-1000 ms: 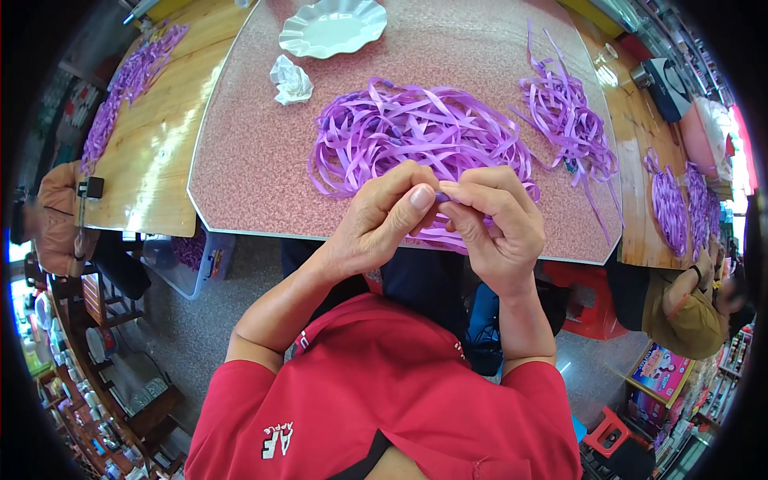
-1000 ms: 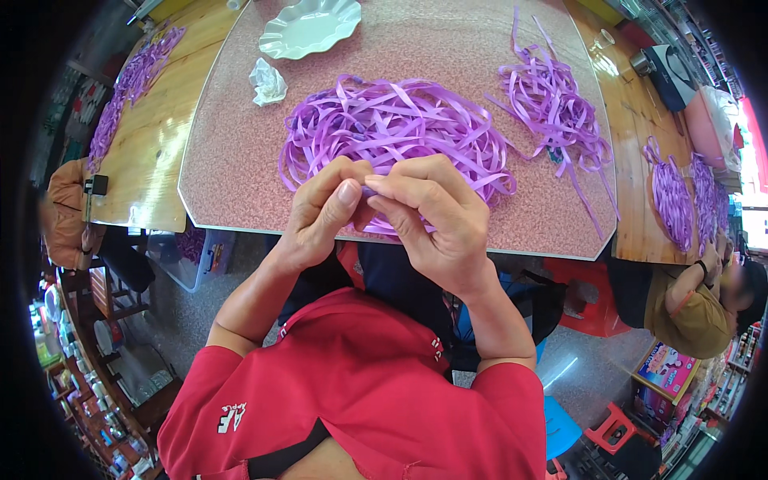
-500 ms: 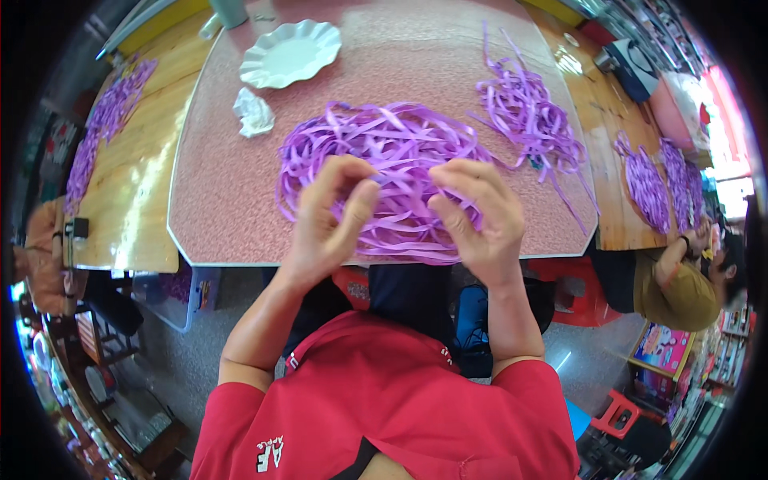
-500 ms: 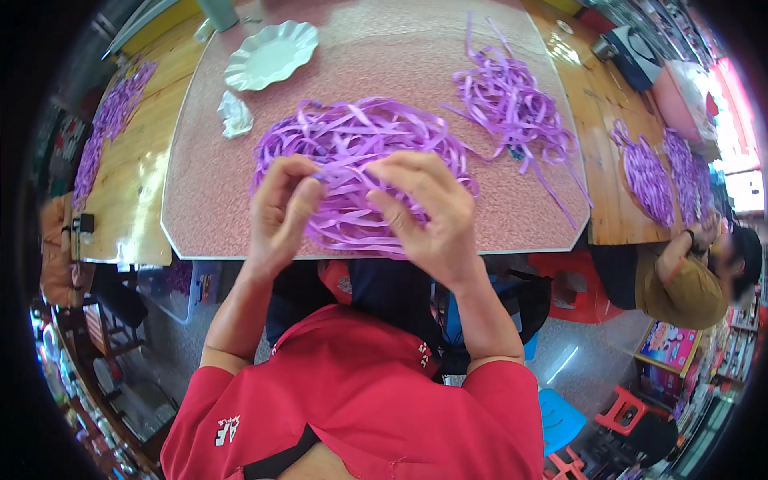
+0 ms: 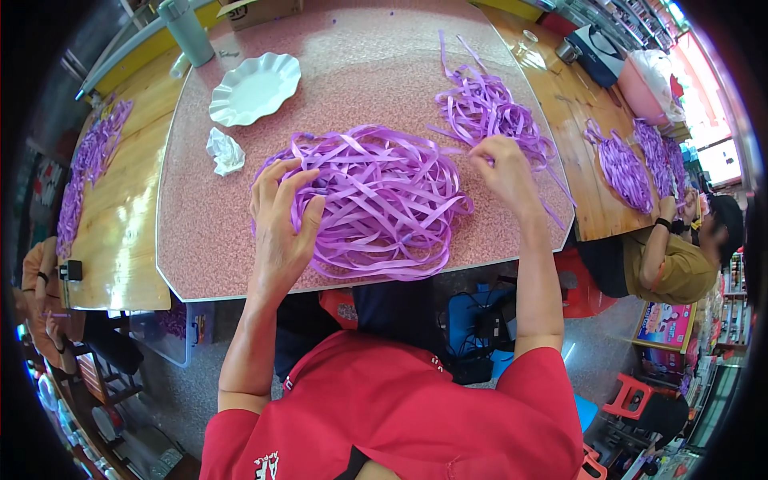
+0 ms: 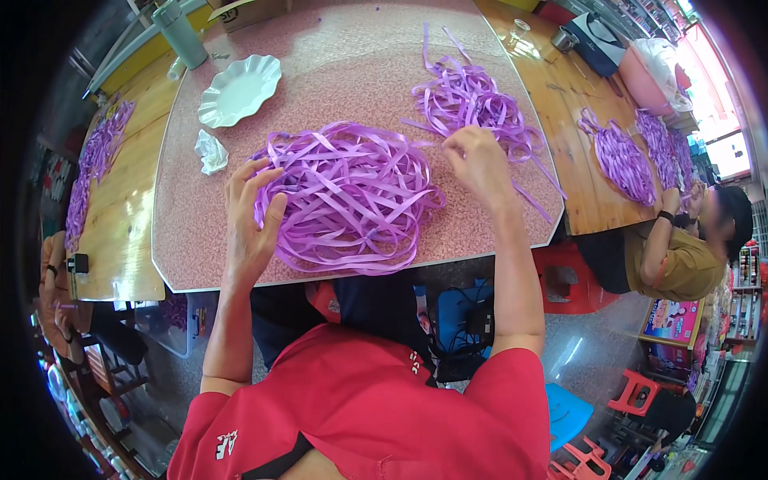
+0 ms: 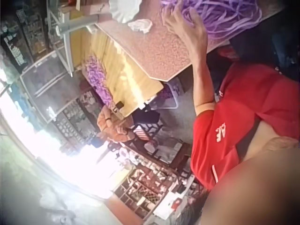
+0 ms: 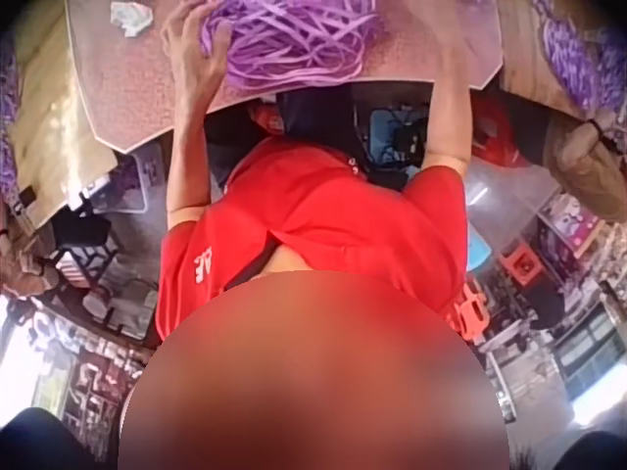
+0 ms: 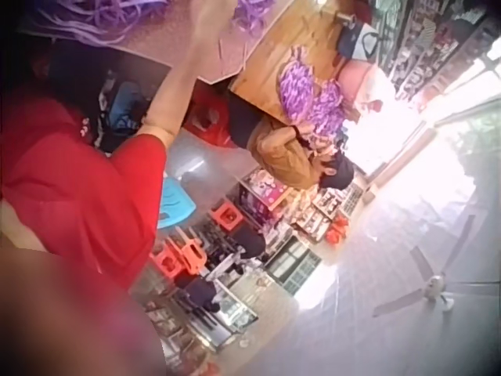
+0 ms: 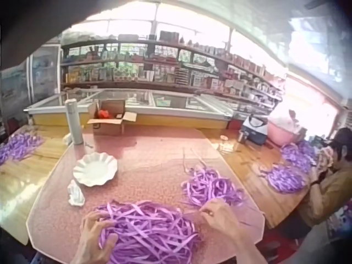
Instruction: Tying and organizing purple plastic ribbons on a table.
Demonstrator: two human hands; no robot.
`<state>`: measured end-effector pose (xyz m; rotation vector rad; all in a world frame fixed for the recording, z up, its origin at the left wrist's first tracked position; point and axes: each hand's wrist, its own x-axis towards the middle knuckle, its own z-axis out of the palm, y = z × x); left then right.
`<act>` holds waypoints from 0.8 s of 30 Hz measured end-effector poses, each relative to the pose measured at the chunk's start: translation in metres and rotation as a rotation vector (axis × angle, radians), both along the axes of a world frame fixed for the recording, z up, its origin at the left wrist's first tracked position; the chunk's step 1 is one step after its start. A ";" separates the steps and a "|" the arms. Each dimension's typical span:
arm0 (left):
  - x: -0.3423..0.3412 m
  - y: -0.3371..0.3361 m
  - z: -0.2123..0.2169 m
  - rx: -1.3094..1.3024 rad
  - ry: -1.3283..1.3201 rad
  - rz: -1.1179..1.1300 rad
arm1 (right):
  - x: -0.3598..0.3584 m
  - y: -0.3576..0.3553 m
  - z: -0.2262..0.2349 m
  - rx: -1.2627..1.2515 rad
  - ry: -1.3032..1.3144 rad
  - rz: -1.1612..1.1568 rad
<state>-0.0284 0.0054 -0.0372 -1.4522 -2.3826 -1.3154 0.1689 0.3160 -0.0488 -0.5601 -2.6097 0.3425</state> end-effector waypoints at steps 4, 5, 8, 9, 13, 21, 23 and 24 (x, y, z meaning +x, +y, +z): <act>0.002 0.004 0.003 0.022 -0.006 -0.022 | -0.007 0.000 0.033 -0.327 0.309 -0.101; 0.004 0.004 0.006 0.024 0.002 -0.029 | -0.011 -0.002 0.042 -0.326 0.314 -0.096; 0.008 0.014 0.016 0.070 -0.033 -0.163 | -0.022 -0.014 0.072 -0.724 0.547 0.033; 0.011 0.018 0.021 0.071 -0.030 -0.158 | -0.024 -0.022 0.081 -0.725 0.547 0.039; 0.031 0.060 0.035 0.284 -0.317 -0.305 | -0.030 -0.048 0.099 -0.634 0.418 0.213; 0.022 0.068 0.029 0.204 -1.215 -0.758 | -0.036 -0.074 0.104 -0.331 0.317 0.278; 0.024 0.062 0.027 0.189 -1.292 -0.734 | -0.033 -0.077 0.100 -0.286 0.292 0.268; 0.024 0.060 0.026 0.174 -1.366 -0.709 | -0.032 -0.076 0.097 -0.288 0.291 0.268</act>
